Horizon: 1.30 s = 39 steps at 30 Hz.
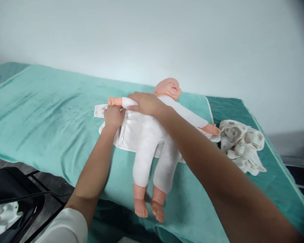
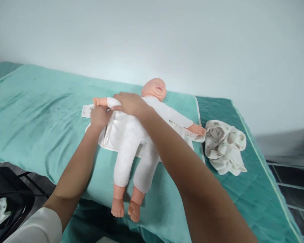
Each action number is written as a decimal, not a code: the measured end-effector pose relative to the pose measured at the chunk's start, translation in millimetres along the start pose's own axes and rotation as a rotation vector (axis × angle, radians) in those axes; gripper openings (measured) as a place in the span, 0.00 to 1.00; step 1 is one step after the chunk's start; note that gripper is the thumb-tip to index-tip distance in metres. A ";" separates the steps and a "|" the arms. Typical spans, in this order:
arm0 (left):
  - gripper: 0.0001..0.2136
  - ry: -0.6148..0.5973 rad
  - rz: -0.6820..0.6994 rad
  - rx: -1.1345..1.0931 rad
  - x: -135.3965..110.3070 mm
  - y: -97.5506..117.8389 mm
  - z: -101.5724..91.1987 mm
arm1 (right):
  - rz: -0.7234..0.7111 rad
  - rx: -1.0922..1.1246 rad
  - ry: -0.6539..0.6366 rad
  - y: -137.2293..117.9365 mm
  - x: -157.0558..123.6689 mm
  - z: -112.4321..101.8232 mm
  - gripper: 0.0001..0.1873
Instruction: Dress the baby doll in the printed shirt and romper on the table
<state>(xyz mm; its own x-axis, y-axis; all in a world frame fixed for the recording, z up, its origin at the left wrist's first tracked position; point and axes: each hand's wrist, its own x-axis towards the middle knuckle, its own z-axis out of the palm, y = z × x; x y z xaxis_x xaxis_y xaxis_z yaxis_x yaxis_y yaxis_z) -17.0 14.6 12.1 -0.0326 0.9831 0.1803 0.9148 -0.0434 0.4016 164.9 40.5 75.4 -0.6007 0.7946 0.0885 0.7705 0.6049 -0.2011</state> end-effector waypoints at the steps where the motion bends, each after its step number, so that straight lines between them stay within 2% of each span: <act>1: 0.15 0.009 -0.008 -0.022 1.2 -0.9 -0.3 | 0.001 0.013 0.006 -1.1 -0.2 -0.2 0.24; 5: 0.15 0.084 -0.106 -0.131 3.3 -7.1 -1.2 | 0.017 0.043 0.012 -2.1 -1.6 -2.0 0.28; 9: 0.08 0.157 -0.156 -0.456 5.4 -19.3 -2.1 | 0.036 0.015 -0.037 -3.0 -3.0 -4.4 0.27; 12: 0.06 0.151 -0.161 -0.684 7.2 -28.0 -2.9 | 0.059 -0.052 -0.075 -5.0 -2.9 -6.2 0.26; 18: 0.11 0.089 -0.354 -1.111 9.6 -31.8 -1.8 | 0.103 -0.144 -0.109 -6.6 -3.9 -9.3 0.26; 26: 0.08 0.108 -0.454 -1.337 7.8 -21.6 -6.7 | 0.135 -0.129 -0.151 -6.4 -4.0 -10.4 0.24; 28: 0.09 0.112 -0.445 -1.348 7.6 -21.5 -5.8 | 0.146 -0.131 -0.175 -6.8 -2.8 -9.9 0.24; 30: 0.09 0.141 -0.412 -1.261 7.6 -22.2 -4.7 | 0.154 -0.140 -0.187 -7.2 -1.6 -9.2 0.24; 33: 0.08 0.265 -0.296 -0.895 6.0 -20.0 -5.0 | 0.166 -0.171 -0.192 -7.1 0.9 -6.9 0.23; 35: 0.08 0.299 -0.209 -0.690 2.8 -14.0 -5.8 | 0.170 -0.183 -0.204 -6.7 3.3 -4.0 0.23; 37: 0.09 0.245 -0.140 -0.650 -1.5 -5.1 -5.4 | 0.167 -0.189 -0.206 -6.9 6.1 0.2 0.24; 39: 0.09 0.160 -0.078 -0.710 -5.4 4.0 -3.6 | 0.163 -0.202 -0.185 -8.2 8.9 4.7 0.24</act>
<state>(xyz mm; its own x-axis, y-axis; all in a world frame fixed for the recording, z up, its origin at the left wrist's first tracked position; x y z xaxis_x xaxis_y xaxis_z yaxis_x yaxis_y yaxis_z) -14.6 8.5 16.0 -0.1950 0.9524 0.2342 0.4277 -0.1323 0.8942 152.2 42.3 73.2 -0.4805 0.8699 -0.1117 0.8752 0.4837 0.0017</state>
